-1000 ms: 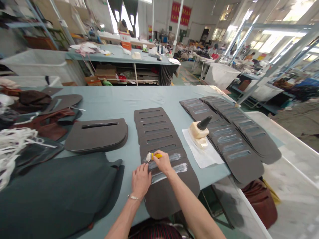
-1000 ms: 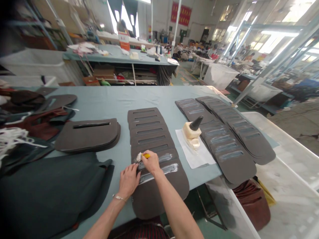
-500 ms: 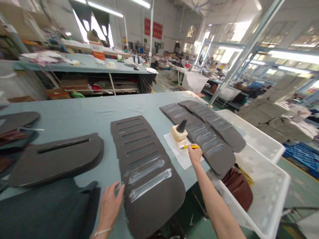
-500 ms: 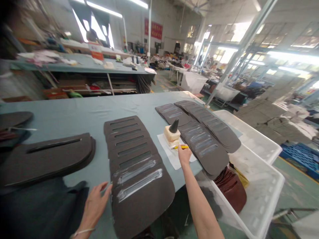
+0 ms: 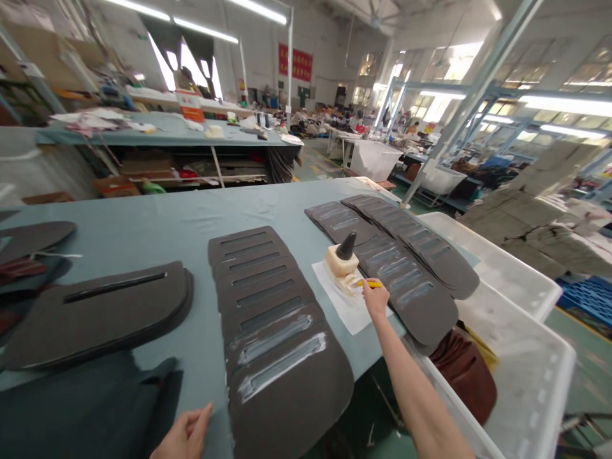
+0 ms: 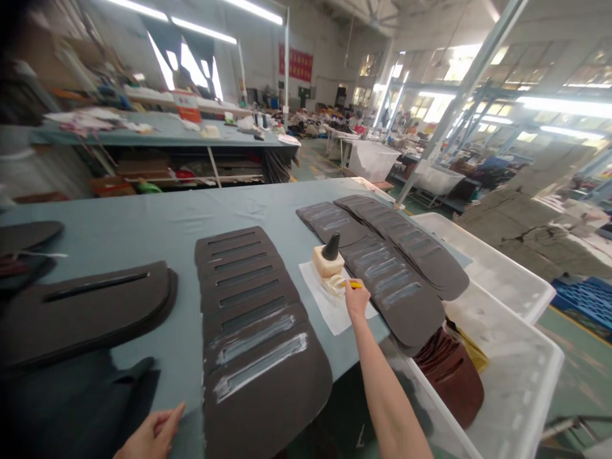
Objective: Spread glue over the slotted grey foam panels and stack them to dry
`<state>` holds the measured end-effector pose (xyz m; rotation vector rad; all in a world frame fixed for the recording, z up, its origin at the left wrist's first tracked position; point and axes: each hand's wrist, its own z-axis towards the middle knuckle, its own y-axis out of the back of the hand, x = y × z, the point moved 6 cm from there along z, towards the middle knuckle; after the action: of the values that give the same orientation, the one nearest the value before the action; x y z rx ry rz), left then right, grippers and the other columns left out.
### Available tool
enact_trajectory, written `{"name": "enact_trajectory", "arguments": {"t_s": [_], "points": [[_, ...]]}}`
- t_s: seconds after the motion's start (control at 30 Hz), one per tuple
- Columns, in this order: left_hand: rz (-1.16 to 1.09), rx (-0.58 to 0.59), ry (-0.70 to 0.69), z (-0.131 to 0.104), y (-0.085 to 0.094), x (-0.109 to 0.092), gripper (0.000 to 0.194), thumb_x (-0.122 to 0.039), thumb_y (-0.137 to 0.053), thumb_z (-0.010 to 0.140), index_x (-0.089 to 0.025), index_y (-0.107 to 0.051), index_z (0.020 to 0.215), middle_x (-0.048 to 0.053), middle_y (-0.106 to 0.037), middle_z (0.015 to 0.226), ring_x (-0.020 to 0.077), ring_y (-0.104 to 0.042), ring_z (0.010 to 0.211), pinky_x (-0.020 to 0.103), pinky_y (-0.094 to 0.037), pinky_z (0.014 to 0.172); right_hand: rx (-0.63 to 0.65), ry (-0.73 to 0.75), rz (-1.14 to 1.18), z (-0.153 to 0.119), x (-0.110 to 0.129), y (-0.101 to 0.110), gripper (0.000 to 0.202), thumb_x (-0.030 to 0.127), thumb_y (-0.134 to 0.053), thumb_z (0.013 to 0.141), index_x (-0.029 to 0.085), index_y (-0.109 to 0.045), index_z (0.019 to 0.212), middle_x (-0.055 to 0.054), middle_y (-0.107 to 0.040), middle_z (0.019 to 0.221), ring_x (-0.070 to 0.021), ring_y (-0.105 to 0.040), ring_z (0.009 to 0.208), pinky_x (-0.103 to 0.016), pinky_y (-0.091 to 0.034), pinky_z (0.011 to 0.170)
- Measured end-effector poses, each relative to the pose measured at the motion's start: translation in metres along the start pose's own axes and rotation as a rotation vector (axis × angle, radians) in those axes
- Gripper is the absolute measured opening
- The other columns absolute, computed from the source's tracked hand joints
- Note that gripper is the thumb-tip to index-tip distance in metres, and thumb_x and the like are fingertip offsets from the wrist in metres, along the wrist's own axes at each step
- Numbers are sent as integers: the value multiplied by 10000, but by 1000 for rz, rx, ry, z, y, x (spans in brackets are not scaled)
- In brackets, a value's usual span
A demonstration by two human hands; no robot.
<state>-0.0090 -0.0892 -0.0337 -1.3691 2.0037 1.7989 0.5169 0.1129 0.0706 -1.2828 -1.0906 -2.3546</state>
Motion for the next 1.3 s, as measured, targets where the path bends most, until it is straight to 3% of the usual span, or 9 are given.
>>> {"name": "enact_trajectory", "arguments": {"t_s": [0.17,0.3,0.6,0.7,0.83,1.0,1.1,1.2,1.3], "points": [[-140,-34,-136,8,1,-19,345,-520,-391,794,-232,-580,809,-5,-661,659,185,-634,623,284,-469,642,4,42,-53,-12,-1,19,348,428,-501,695,167,-698,817,-44,-654,603,-209,-614,606,-285,-419,637],[-148,-138,-374,30,8,-45,322,-352,-367,831,-190,-588,1000,67,-681,942,196,-642,868,328,-479,823,71,97,-105,-37,25,7,317,428,-514,706,176,-688,787,-35,-633,589,-200,-586,583,-292,-405,636],[179,-259,-602,63,17,-109,262,-295,-517,827,-209,-553,1071,76,-596,1102,250,-501,1061,398,-399,875,639,339,271,-205,178,-129,211,387,-545,791,206,-648,826,-3,-658,748,-142,-574,630,-237,-423,620],[239,-268,-628,69,17,-115,236,-272,-561,797,-205,-565,1022,79,-591,1101,254,-491,1063,404,-376,886,711,432,243,-237,203,-159,184,366,-536,807,228,-656,832,3,-670,781,-145,-592,677,-236,-430,655],[260,-283,-650,71,18,-113,244,-263,-568,791,-203,-571,1027,86,-581,1127,257,-476,1088,406,-361,899,667,434,118,-200,178,-158,201,380,-533,799,229,-665,821,-5,-673,763,-154,-595,667,-246,-425,643],[255,-273,-632,72,19,-112,255,-259,-556,796,-195,-573,1043,96,-580,1127,264,-469,1101,411,-356,900,320,290,-131,-120,137,-113,259,420,-529,780,199,-664,778,-37,-644,665,-185,-568,621,-279,-403,613],[273,-260,-629,73,17,-113,253,-261,-526,813,-187,-567,1051,103,-577,1137,276,-460,1110,421,-348,900,344,355,-35,-150,161,-118,249,400,-508,811,204,-660,811,-40,-660,734,-176,-582,661,-271,-417,645],[293,-248,-632,74,15,-113,255,-264,-492,831,-182,-563,1062,110,-577,1132,280,-460,1100,428,-346,890,595,484,115,-203,190,-148,197,346,-509,822,231,-665,857,-23,-682,830,-158,-606,727,-251,-435,691],[291,-243,-632,75,13,-111,259,-270,-478,839,-178,-559,1067,116,-578,1130,284,-458,1098,431,-348,878,591,432,59,-196,179,-152,183,336,-522,795,234,-670,829,-9,-679,795,-155,-599,701,-249,-433,665]]}}
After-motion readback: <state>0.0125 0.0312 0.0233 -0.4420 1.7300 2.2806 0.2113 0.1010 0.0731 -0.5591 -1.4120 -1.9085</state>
